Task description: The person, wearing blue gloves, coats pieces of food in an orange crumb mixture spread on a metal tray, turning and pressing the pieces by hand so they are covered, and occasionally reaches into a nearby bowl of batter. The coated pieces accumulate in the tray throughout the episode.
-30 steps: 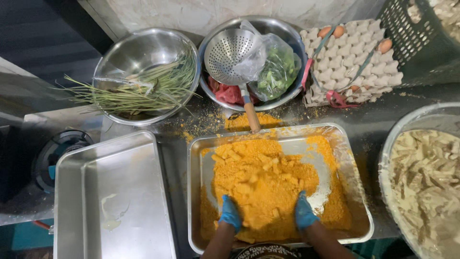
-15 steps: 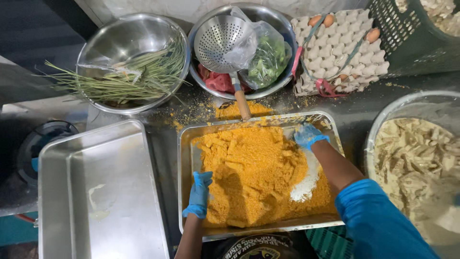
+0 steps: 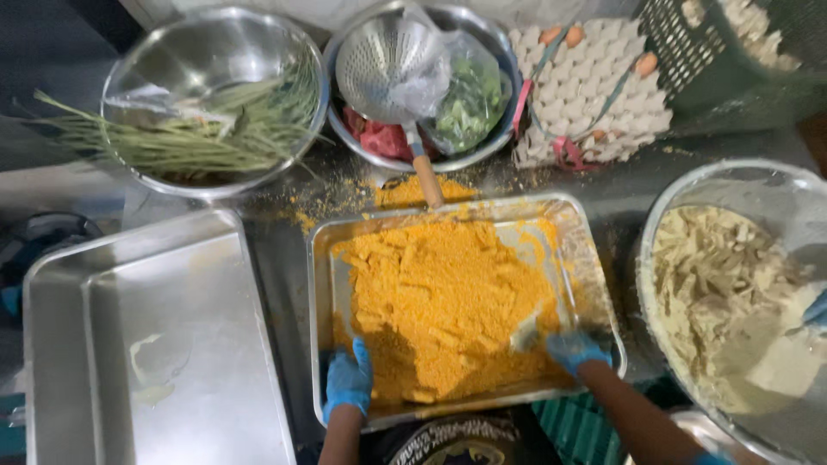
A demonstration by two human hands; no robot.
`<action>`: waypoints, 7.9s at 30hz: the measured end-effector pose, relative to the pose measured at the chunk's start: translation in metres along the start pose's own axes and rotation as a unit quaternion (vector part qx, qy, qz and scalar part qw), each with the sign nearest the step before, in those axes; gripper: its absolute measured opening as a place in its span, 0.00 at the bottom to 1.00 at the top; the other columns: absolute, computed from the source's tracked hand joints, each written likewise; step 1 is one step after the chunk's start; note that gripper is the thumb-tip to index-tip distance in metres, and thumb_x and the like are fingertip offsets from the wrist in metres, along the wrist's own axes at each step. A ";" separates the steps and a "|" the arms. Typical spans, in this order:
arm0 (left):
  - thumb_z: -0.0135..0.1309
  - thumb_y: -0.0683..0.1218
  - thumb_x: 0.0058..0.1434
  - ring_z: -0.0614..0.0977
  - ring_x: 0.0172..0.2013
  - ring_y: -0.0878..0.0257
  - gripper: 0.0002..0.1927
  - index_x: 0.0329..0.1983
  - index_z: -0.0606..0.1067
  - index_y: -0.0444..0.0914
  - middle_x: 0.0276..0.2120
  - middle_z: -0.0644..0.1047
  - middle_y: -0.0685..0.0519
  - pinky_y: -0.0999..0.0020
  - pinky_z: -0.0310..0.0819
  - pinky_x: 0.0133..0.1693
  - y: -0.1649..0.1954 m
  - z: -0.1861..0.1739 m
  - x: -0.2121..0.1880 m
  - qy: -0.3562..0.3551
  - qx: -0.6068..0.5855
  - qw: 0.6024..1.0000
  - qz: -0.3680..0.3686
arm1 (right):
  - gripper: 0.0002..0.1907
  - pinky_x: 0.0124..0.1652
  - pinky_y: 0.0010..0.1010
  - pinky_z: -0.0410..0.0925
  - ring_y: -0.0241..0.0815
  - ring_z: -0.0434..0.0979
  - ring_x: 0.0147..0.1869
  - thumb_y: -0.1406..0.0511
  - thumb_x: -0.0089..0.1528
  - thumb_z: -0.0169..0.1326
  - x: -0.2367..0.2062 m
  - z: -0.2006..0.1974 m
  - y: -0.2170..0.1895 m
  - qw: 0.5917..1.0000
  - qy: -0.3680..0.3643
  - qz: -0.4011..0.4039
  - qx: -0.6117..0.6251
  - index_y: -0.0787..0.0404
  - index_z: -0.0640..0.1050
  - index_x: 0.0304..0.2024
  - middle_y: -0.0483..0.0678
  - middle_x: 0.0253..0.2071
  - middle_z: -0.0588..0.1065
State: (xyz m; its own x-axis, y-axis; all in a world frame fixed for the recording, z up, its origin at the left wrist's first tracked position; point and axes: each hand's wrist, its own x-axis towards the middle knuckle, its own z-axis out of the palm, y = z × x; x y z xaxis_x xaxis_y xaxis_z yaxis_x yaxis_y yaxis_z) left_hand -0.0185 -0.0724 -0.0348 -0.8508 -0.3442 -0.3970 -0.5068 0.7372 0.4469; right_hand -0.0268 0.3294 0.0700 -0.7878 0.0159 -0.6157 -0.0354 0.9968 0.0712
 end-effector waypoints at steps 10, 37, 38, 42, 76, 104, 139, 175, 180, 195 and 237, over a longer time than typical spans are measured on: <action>0.22 0.71 0.71 0.76 0.56 0.39 0.44 0.59 0.73 0.32 0.52 0.77 0.36 0.46 0.66 0.59 0.004 0.008 0.000 -0.083 -0.113 0.985 -0.106 | 0.26 0.59 0.47 0.69 0.56 0.76 0.59 0.53 0.71 0.41 0.011 0.016 -0.065 0.677 -0.065 0.128 0.722 0.64 0.76 0.58 0.56 0.55 0.78; 0.36 0.63 0.71 0.72 0.64 0.50 0.29 0.72 0.62 0.50 0.66 0.71 0.54 0.42 0.60 0.64 0.095 0.019 -0.036 0.438 0.330 -0.836 -0.024 | 0.29 0.61 0.59 0.66 0.56 0.74 0.58 0.53 0.66 0.44 0.008 0.035 -0.069 0.273 -0.066 0.043 0.959 0.60 0.68 0.65 0.55 0.62 0.73; 0.36 0.62 0.71 0.72 0.63 0.50 0.28 0.72 0.62 0.51 0.65 0.71 0.54 0.41 0.61 0.64 0.086 0.006 -0.030 0.345 0.071 -0.905 -0.240 | 0.28 0.61 0.63 0.66 0.55 0.72 0.55 0.53 0.66 0.44 0.009 0.032 -0.055 0.304 -0.060 0.116 0.944 0.54 0.67 0.66 0.50 0.64 0.72; 0.40 0.61 0.72 0.78 0.56 0.45 0.31 0.67 0.71 0.36 0.58 0.78 0.42 0.56 0.73 0.55 0.049 -0.036 -0.004 0.120 0.442 -0.888 0.042 | 0.29 0.58 0.50 0.70 0.48 0.78 0.55 0.52 0.64 0.52 0.016 0.011 0.003 0.574 0.018 0.003 0.819 0.57 0.75 0.65 0.50 0.60 0.76; 0.40 0.62 0.72 0.70 0.63 0.40 0.33 0.64 0.71 0.30 0.61 0.72 0.35 0.55 0.63 0.62 0.003 -0.004 0.066 -0.016 0.158 -0.981 -0.109 | 0.29 0.59 0.34 0.68 0.42 0.78 0.62 0.51 0.64 0.53 0.030 0.118 0.047 0.809 0.099 0.141 0.562 0.61 0.78 0.61 0.51 0.57 0.81; 0.32 0.70 0.71 0.81 0.54 0.43 0.34 0.66 0.70 0.46 0.58 0.72 0.52 0.38 0.72 0.57 0.121 0.014 0.011 0.303 0.624 -0.655 0.299 | 0.29 0.56 0.64 0.67 0.41 0.72 0.60 0.53 0.61 0.49 0.046 0.031 -0.047 0.390 0.082 0.044 0.916 0.48 0.66 0.65 0.42 0.54 0.73; 0.38 0.65 0.73 0.79 0.50 0.62 0.31 0.58 0.78 0.38 0.52 0.80 0.49 0.61 0.72 0.52 0.175 -0.021 0.113 0.304 0.247 -0.912 -0.126 | 0.34 0.69 0.36 0.57 0.42 0.66 0.71 0.45 0.67 0.45 0.146 -0.123 -0.084 0.788 -0.079 -0.105 0.602 0.61 0.72 0.66 0.47 0.68 0.71; 0.33 0.71 0.69 0.75 0.64 0.44 0.38 0.65 0.73 0.40 0.63 0.77 0.44 0.54 0.72 0.60 0.039 0.018 -0.010 0.214 0.545 -0.769 0.258 | 0.39 0.63 0.38 0.61 0.49 0.69 0.67 0.44 0.70 0.35 0.035 0.028 -0.049 0.759 0.069 0.039 0.647 0.68 0.68 0.69 0.58 0.68 0.70; 0.32 0.68 0.67 0.77 0.57 0.45 0.36 0.60 0.76 0.41 0.58 0.79 0.46 0.48 0.71 0.56 0.102 0.041 -0.019 0.260 0.671 -0.613 0.326 | 0.35 0.71 0.42 0.51 0.49 0.59 0.75 0.48 0.72 0.31 0.038 -0.002 -0.096 0.676 0.190 -0.173 0.691 0.64 0.59 0.74 0.53 0.74 0.60; 0.26 0.74 0.66 0.81 0.53 0.41 0.45 0.54 0.81 0.37 0.49 0.82 0.35 0.51 0.71 0.56 0.009 -0.014 0.009 0.188 0.049 -0.978 0.079 | 0.29 0.62 0.41 0.67 0.47 0.76 0.64 0.45 0.65 0.50 0.024 0.031 -0.010 0.874 0.034 0.093 0.475 0.57 0.81 0.56 0.53 0.57 0.79; 0.38 0.41 0.63 0.80 0.55 0.41 0.25 0.63 0.71 0.33 0.58 0.78 0.37 0.45 0.78 0.55 0.116 0.073 -0.048 0.480 0.635 -0.531 0.291 | 0.23 0.56 0.46 0.73 0.52 0.83 0.52 0.59 0.52 0.52 0.015 0.023 -0.133 0.525 -0.195 -0.081 0.825 0.60 0.80 0.48 0.53 0.48 0.83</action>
State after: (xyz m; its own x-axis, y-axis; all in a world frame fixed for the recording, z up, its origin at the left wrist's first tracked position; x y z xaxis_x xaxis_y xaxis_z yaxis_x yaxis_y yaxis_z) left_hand -0.0260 0.0721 -0.0225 -0.3447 0.6055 -0.7174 -0.8492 -0.5268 -0.0366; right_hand -0.0196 0.1986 0.0334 -0.6593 -0.3849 -0.6459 0.7514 -0.3057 -0.5848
